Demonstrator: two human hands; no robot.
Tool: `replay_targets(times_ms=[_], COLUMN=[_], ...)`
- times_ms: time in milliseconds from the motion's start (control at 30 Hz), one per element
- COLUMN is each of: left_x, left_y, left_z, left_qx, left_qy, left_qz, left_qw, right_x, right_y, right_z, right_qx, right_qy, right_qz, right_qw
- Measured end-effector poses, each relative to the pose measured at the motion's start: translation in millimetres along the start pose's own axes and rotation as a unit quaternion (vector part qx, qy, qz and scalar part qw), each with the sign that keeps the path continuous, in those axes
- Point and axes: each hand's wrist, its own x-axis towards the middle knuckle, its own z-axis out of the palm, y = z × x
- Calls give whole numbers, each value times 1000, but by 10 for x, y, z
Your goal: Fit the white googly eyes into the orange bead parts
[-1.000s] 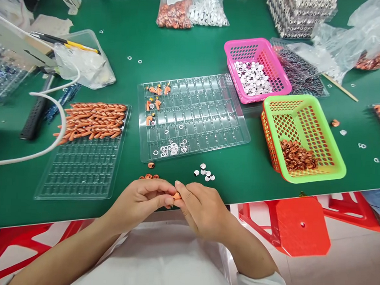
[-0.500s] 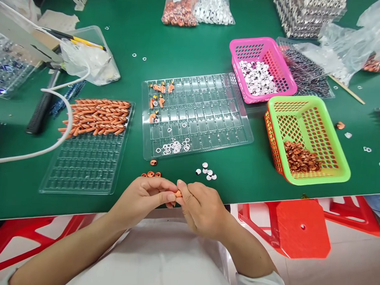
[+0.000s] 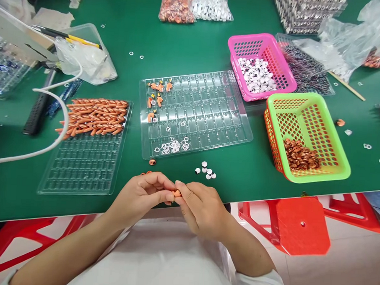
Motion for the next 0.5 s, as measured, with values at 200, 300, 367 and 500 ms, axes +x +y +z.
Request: replay_targets(times_ms=[200,300,367,500], left_x=[-3,-11,-16,-24], left_y=[7,-8,-26,-59], left_z=[1,-2,1,15], left_qx=[-40,-14,22,75], left_qy=[-20,-27,-23,-8], left_qz=[-5,27,53,81], left_qw=[999,999,998,994], right_x=[-3,-4,-2,10], right_y=[-19,-19,-23,-40], right_z=[-8,-4,-3,-8], right_qx=[12,-2,-16,-25], right_qy=[9,16,20,22], right_qz=[10,5,-1,-10], right_qw=[1000,1000,1000,999])
